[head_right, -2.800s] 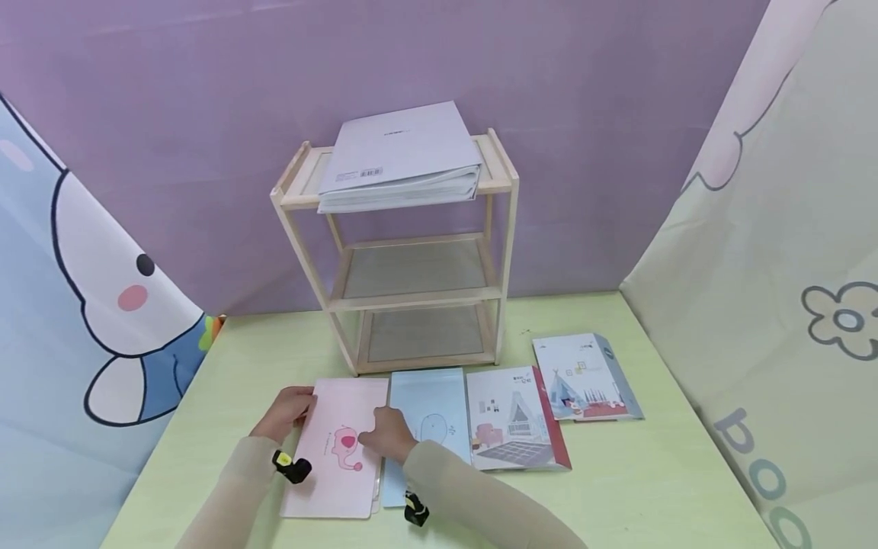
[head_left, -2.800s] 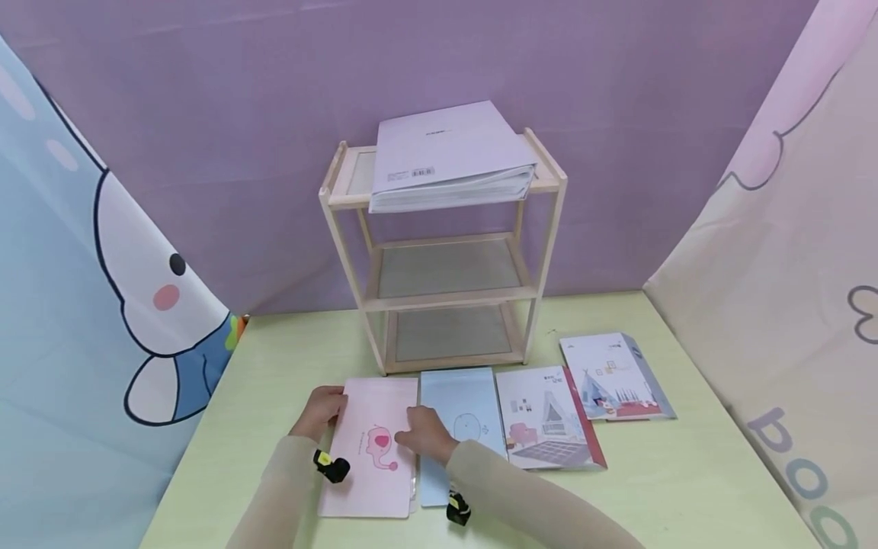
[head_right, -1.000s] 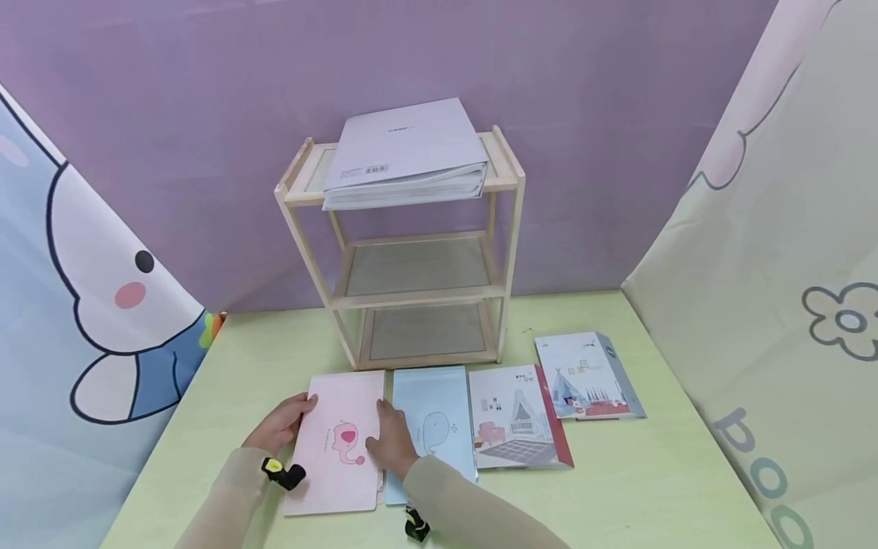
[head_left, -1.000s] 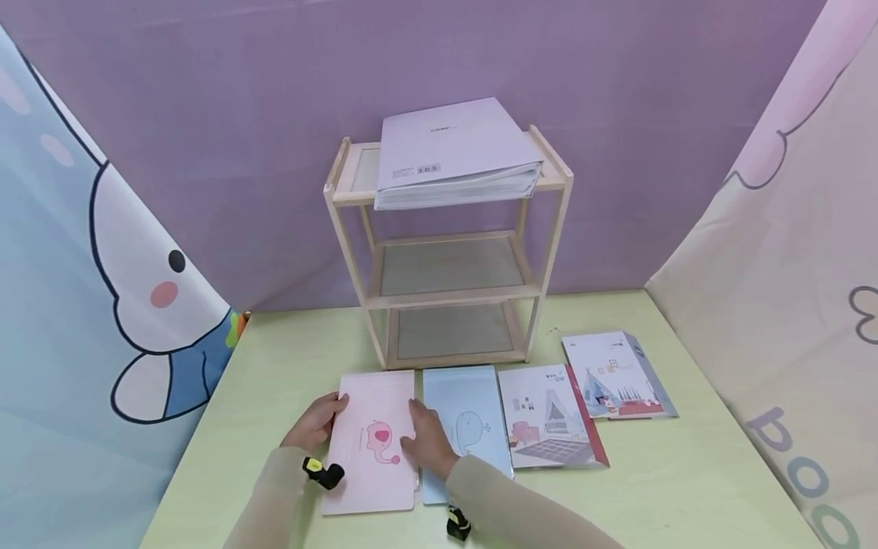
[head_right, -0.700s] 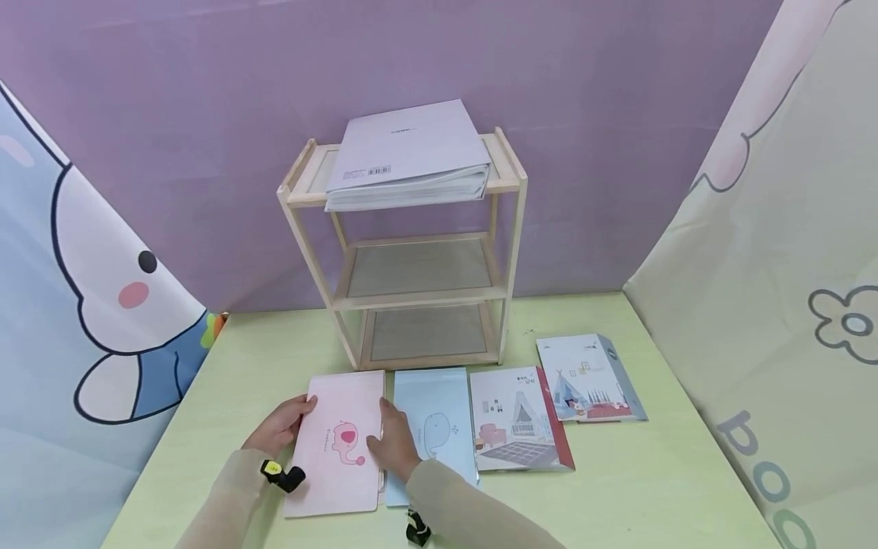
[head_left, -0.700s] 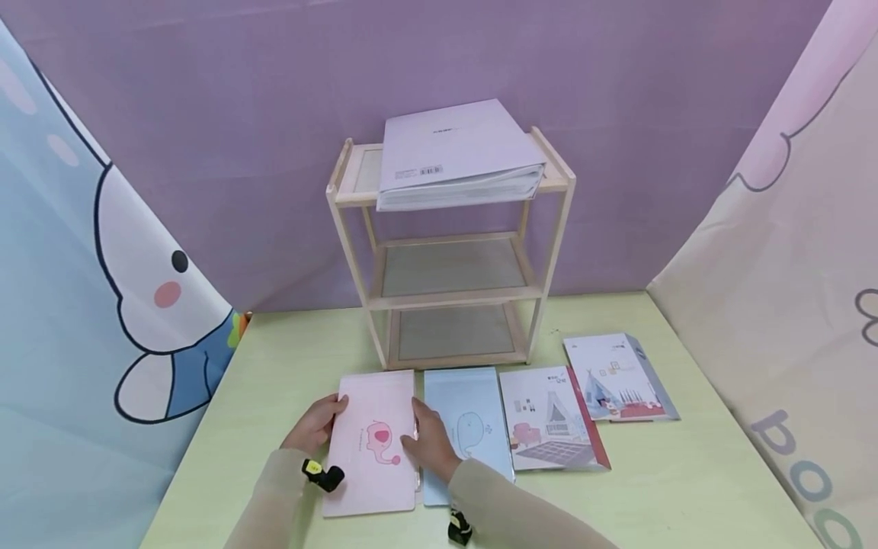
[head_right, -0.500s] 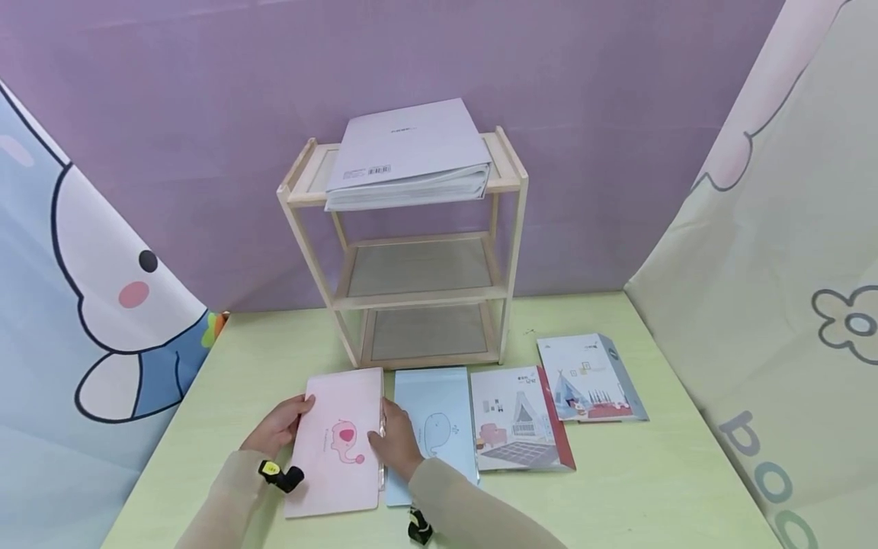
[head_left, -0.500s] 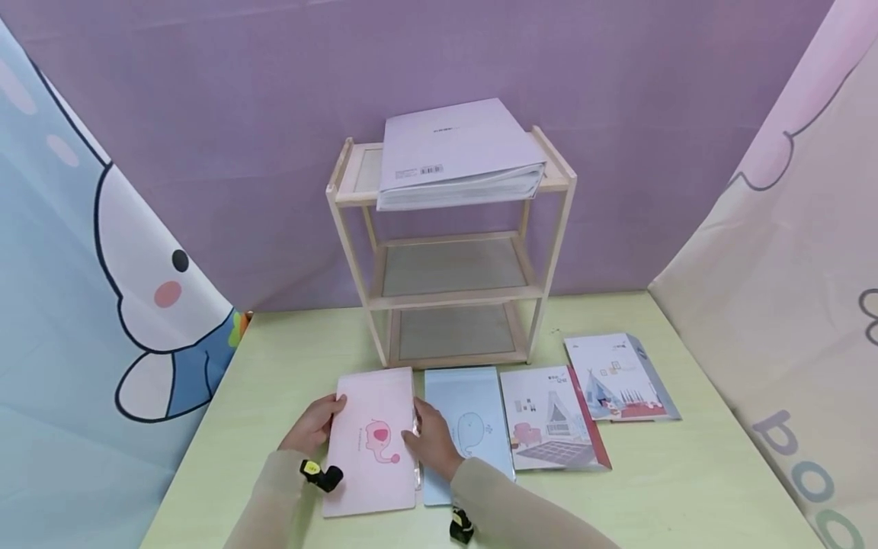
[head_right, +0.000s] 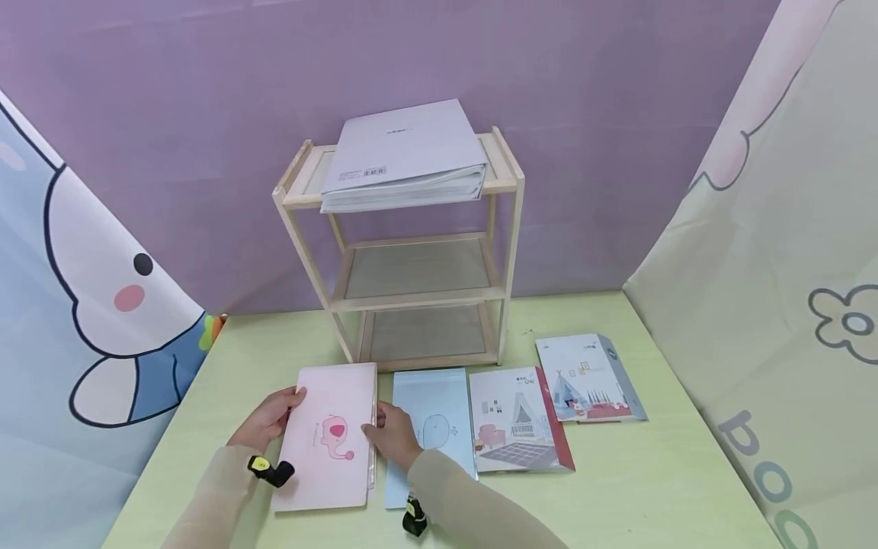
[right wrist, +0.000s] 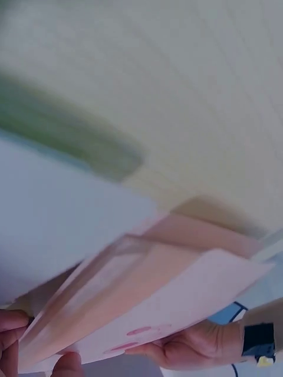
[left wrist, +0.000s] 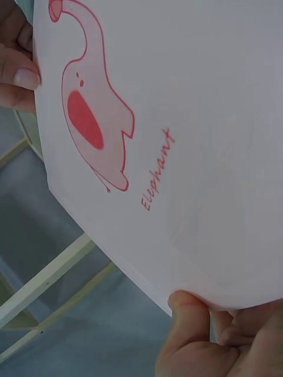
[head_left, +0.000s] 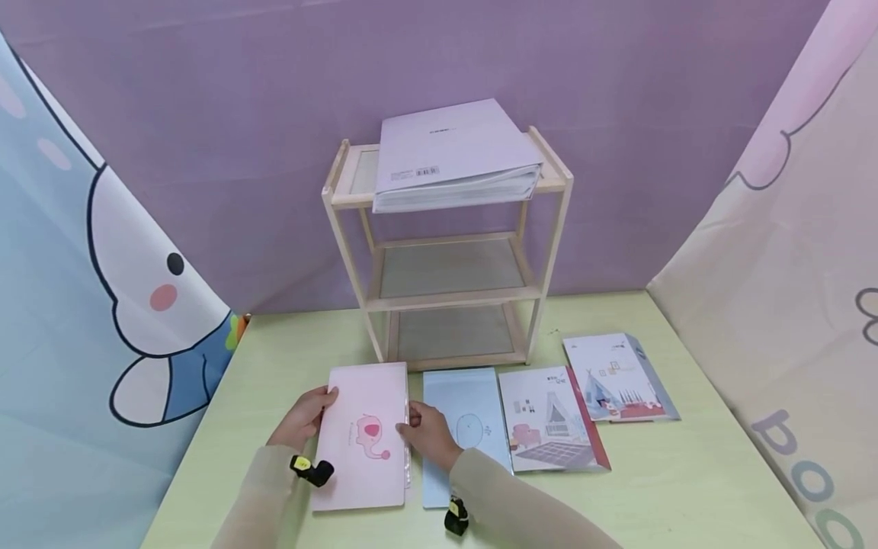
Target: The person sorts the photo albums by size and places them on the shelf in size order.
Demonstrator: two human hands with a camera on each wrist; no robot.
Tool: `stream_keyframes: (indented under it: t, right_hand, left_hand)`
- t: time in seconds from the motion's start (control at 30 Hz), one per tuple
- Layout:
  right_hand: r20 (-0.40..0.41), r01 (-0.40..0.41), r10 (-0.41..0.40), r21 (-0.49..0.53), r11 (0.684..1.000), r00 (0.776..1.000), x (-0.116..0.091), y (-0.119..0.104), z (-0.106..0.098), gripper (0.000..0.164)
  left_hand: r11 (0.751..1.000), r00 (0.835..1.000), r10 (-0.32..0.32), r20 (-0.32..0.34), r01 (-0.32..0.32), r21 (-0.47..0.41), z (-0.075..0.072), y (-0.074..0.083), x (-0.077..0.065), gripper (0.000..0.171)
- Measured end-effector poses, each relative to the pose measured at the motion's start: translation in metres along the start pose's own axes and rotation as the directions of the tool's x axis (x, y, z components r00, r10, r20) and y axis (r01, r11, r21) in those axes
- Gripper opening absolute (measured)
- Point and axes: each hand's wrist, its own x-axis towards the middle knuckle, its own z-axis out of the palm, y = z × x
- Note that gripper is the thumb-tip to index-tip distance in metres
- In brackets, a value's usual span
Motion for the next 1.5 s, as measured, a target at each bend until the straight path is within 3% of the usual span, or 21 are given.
stream_keyframes:
  t: [0.17, 0.3, 0.43, 0.6, 0.83, 1.1, 1.37, 1.5]
  right_hand:
    - [0.06, -0.097, 0.09, 0.131, 0.987, 0.994, 0.004, -0.002, 0.0, 0.026]
    - [0.081, -0.165, 0.15, 0.223, 0.961, 0.985, 0.004, -0.004, 0.002, 0.042]
    - [0.085, -0.184, 0.166, 0.272, 0.945, 0.982, 0.003, -0.006, 0.003, 0.055]
    - [0.081, -0.182, 0.164, 0.333, 0.925, 0.983, 0.001, -0.01, -0.003, 0.056]
    - [0.1, -0.224, 0.2, 0.459, 0.86, 0.975, -0.001, -0.015, -0.018, 0.058]
    - [0.117, -0.27, 0.243, 0.447, 0.853, 0.963, -0.013, -0.021, -0.037, 0.051]
    - [0.126, -0.277, 0.246, 0.467, 0.84, 0.961, -0.02, -0.026, -0.061, 0.053]
    - [0.123, -0.273, 0.244, 0.45, 0.85, 0.962, -0.025, -0.027, -0.072, 0.053]
  left_hand:
    - [1.0, 1.0, 0.008, -0.003, -0.008, 0.01, -0.002, 0.006, -0.002, 0.046]
    - [0.998, 1.0, 0.025, -0.018, -0.024, 0.05, -0.004, 0.01, -0.004, 0.046]
    - [0.995, 0.999, 0.032, -0.041, -0.029, 0.092, -0.004, 0.015, -0.007, 0.047]
    - [0.996, 0.998, 0.038, -0.052, -0.033, 0.086, -0.001, 0.02, -0.01, 0.048]
    - [0.997, 0.997, 0.073, -0.015, -0.073, 0.03, 0.007, 0.026, -0.015, 0.046]
    - [0.996, 0.997, 0.074, 0.027, -0.075, 0.047, 0.023, 0.03, -0.026, 0.041]
    - [0.993, 0.985, 0.087, 0.149, -0.098, 0.069, 0.035, 0.039, -0.033, 0.044]
    - [0.99, 0.973, 0.089, 0.211, -0.11, 0.088, 0.041, 0.043, -0.038, 0.048]
